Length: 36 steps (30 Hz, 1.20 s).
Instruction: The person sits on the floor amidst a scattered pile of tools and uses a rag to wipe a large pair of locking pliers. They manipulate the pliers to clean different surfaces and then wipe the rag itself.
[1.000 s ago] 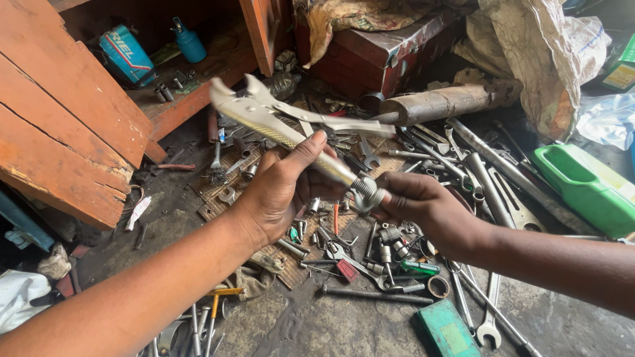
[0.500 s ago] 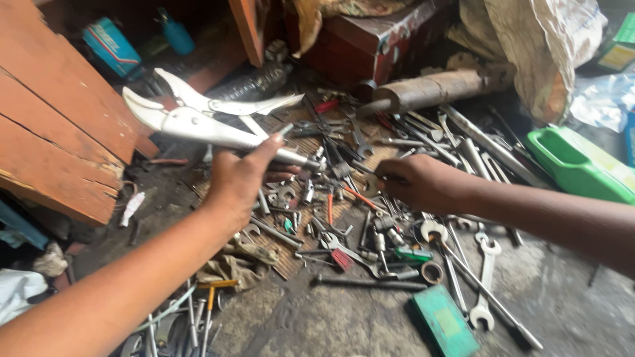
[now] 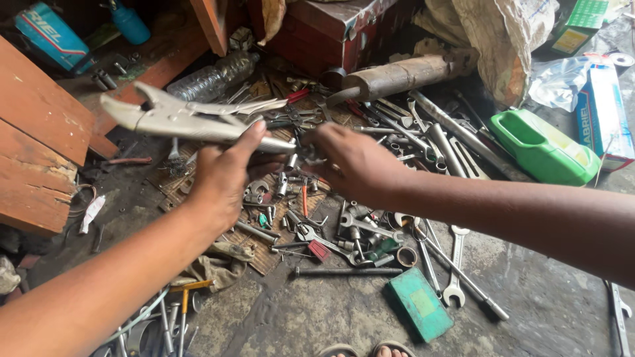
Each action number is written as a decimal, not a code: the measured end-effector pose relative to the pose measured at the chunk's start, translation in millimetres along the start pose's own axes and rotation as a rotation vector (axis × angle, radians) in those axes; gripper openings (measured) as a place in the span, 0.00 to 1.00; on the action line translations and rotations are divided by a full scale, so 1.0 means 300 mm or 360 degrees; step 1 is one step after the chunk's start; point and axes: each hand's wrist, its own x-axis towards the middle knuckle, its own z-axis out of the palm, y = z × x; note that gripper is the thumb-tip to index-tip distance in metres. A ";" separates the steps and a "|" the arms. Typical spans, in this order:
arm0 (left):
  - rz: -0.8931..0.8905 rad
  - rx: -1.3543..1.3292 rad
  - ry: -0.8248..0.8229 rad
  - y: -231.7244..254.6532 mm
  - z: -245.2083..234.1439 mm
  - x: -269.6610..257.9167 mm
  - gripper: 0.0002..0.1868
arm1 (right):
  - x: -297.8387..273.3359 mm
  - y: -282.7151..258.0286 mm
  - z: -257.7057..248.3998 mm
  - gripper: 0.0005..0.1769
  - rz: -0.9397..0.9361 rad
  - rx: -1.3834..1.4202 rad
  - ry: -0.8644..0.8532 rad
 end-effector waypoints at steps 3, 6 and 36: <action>0.0062 -0.0065 -0.0060 0.045 0.055 0.009 0.18 | 0.029 -0.015 -0.055 0.15 -0.0192 -0.0359 0.0266; 0.0160 0.0000 0.0070 0.066 0.112 0.019 0.17 | 0.039 -0.011 -0.083 0.14 -0.0291 -0.0398 0.0483; 0.1570 0.1238 -0.0122 0.070 0.348 0.513 0.33 | 0.216 0.030 -0.677 0.15 -0.0458 -0.1285 0.0549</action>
